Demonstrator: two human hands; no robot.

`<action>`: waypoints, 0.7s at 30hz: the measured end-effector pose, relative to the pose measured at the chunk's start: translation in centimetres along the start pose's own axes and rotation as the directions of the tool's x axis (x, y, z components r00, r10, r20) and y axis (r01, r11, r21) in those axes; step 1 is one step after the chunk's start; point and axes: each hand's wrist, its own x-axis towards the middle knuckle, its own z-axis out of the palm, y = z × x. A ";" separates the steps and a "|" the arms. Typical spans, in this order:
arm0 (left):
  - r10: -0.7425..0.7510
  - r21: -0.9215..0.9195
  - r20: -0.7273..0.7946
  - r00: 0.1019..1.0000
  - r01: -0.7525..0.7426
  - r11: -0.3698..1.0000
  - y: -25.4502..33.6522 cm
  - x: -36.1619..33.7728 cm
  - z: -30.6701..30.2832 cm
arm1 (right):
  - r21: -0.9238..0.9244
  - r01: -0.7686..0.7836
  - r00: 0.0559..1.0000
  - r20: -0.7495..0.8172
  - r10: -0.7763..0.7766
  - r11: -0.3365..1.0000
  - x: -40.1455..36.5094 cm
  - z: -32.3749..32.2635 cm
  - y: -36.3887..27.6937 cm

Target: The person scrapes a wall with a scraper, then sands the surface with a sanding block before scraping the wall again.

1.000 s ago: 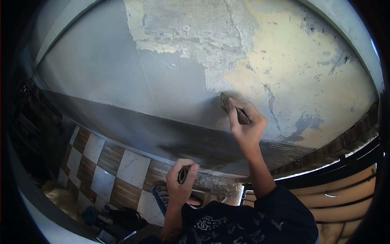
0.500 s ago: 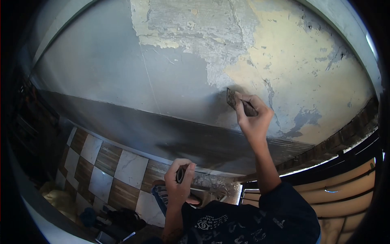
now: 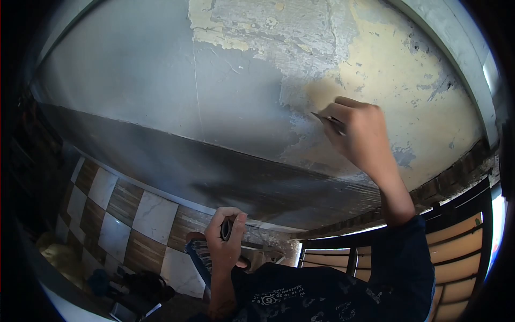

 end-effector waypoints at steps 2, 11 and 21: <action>-0.020 -0.028 0.005 1.000 0.020 0.999 -0.2 -0.4 0.0 | -0.072 0.037 0.995 0.098 -0.030 0.997 0.4 1.9 1.3; -0.052 -0.078 -0.079 0.995 0.046 0.996 -1.8 -0.8 -1.4 | -0.195 0.147 0.979 0.167 -0.115 0.970 0.8 2.2 -0.4; -0.071 -0.088 -0.049 0.996 0.066 0.994 -1.9 -1.4 -1.4 | -0.164 0.116 0.984 0.155 -0.090 0.980 0.0 2.4 -0.2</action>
